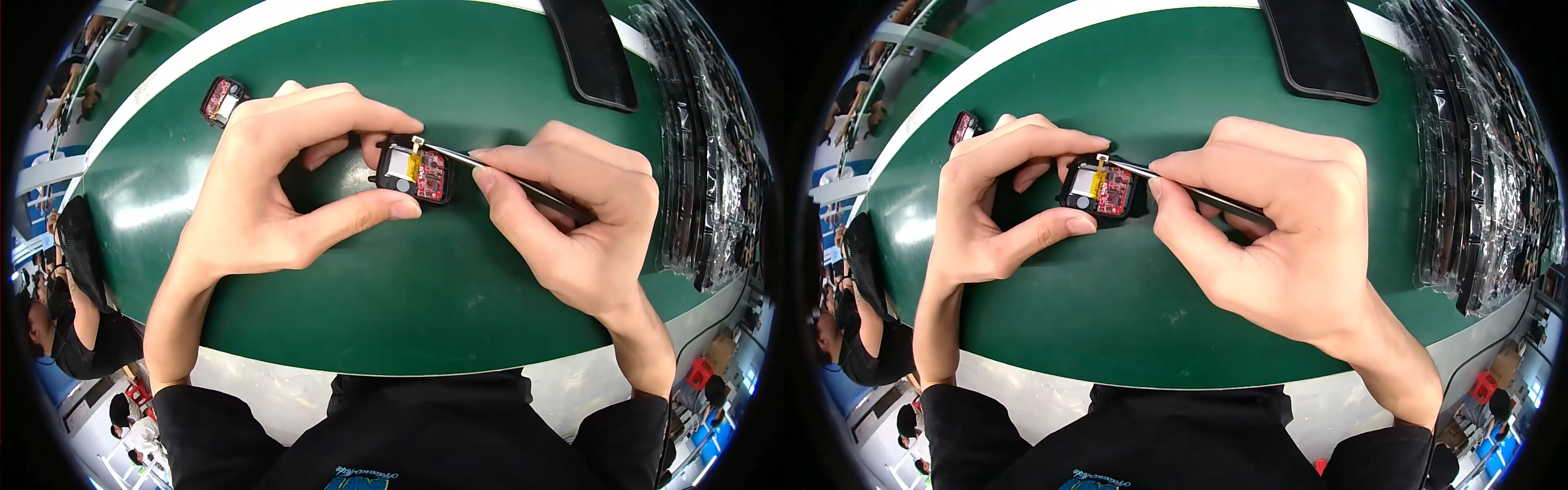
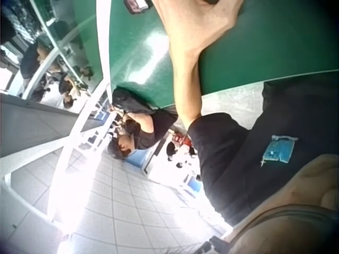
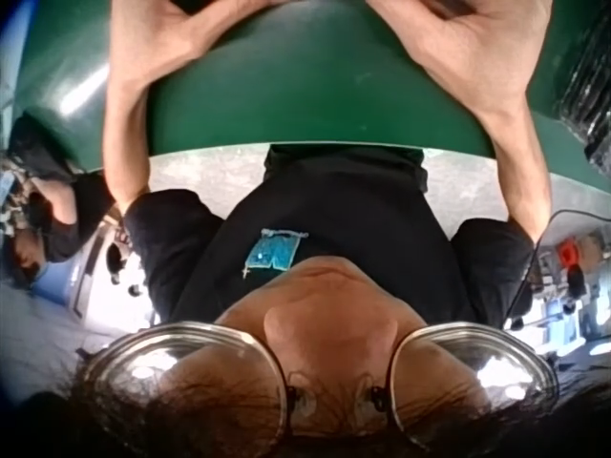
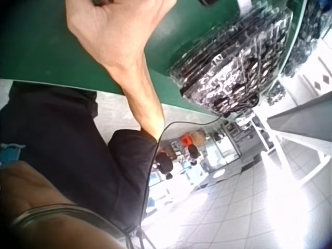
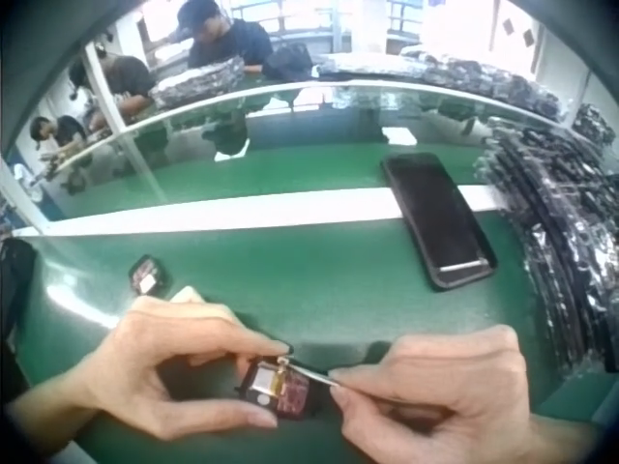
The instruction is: Assembling internal components of a smartwatch using tweezers at a factory workbench.
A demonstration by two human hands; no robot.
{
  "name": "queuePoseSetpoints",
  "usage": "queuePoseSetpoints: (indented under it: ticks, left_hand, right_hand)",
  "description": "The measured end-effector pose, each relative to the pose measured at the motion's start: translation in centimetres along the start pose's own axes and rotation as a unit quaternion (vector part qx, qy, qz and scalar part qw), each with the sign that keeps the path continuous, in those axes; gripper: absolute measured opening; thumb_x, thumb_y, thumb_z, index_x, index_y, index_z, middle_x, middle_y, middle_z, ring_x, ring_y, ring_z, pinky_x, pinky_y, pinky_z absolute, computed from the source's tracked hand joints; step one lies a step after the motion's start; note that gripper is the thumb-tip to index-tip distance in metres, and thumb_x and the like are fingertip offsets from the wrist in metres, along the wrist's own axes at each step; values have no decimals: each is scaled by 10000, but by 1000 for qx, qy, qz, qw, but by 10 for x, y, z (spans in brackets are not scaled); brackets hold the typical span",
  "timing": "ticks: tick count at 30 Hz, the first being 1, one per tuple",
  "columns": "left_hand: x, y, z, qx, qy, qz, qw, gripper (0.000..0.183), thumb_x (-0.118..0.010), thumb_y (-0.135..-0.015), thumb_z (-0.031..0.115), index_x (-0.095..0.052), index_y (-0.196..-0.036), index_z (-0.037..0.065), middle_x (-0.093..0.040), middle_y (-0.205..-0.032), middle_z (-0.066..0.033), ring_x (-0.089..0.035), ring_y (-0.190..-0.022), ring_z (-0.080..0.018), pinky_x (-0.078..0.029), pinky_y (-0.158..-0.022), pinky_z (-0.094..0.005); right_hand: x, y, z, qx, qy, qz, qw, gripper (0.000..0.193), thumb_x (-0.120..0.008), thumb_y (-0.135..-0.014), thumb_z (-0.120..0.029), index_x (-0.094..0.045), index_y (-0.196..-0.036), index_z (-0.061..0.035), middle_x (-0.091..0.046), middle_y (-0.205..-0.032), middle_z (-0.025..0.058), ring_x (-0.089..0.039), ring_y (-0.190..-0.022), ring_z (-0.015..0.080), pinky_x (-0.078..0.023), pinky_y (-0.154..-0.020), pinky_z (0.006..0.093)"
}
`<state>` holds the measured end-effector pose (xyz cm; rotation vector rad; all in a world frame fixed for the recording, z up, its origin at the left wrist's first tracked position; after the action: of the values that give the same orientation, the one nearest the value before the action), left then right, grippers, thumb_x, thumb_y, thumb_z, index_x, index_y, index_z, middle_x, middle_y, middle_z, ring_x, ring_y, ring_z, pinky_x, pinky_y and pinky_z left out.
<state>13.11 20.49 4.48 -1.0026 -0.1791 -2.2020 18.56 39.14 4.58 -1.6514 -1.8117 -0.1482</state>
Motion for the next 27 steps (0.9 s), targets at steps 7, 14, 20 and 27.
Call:
queuePoseSetpoints:
  ticks: [7, 14, 20, 27]
  left_hand:
    - [0, -1, -2, 18, 5, 7, 1000, 539, -963, -670, 127, -803, -1169, 0, -672, -826, -26, -451, -713, -134, -366, -681, -295]
    - [1, -2, 1, -4, -11, 5, 1000, 543, -960, -672, 177, -807, -1162, -2, -674, -826, -33, -457, -703, -136, -355, -691, -302]
    - [4, -1, -10, -20, 39, -38, 998, 620, -964, -688, 324, -805, -1184, -13, -722, -898, -58, -468, -712, -142, -349, -707, -312]
    - [4, 0, -10, -27, 12, -59, 998, 649, -950, -706, 401, -805, -1190, -6, -742, -930, -65, -491, -731, -139, -340, -698, -308]
  right_hand:
    - [3, 4, -13, 83, 82, 35, 993, 286, -845, -785, 80, -851, -1061, 8, -640, -712, 10, -419, -505, 41, -279, -477, 247]
    - [-3, 4, -13, 95, 91, 32, 991, 287, -843, -807, 87, -852, -1081, 2, -654, -725, 19, -438, -520, 50, -294, -484, 246]
    - [-1, -1, 1, -25, -33, -22, 999, 183, -820, -864, 57, -855, -1039, 18, -646, -689, 19, -487, -552, 54, -299, -505, 249]
    - [-2, -1, 3, -35, -45, -45, 997, 153, -822, -873, 28, -858, -1021, 15, -646, -686, 15, -479, -554, 44, -282, -505, 250]
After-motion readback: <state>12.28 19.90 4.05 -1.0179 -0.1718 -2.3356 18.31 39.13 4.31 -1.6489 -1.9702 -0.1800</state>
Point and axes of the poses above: each hand's wrist, its own y-axis away from the middle knuckle, its own x-axis out of the back of the hand, z = x × y, the point moved 8 cm from there along -y, towards the middle knuckle
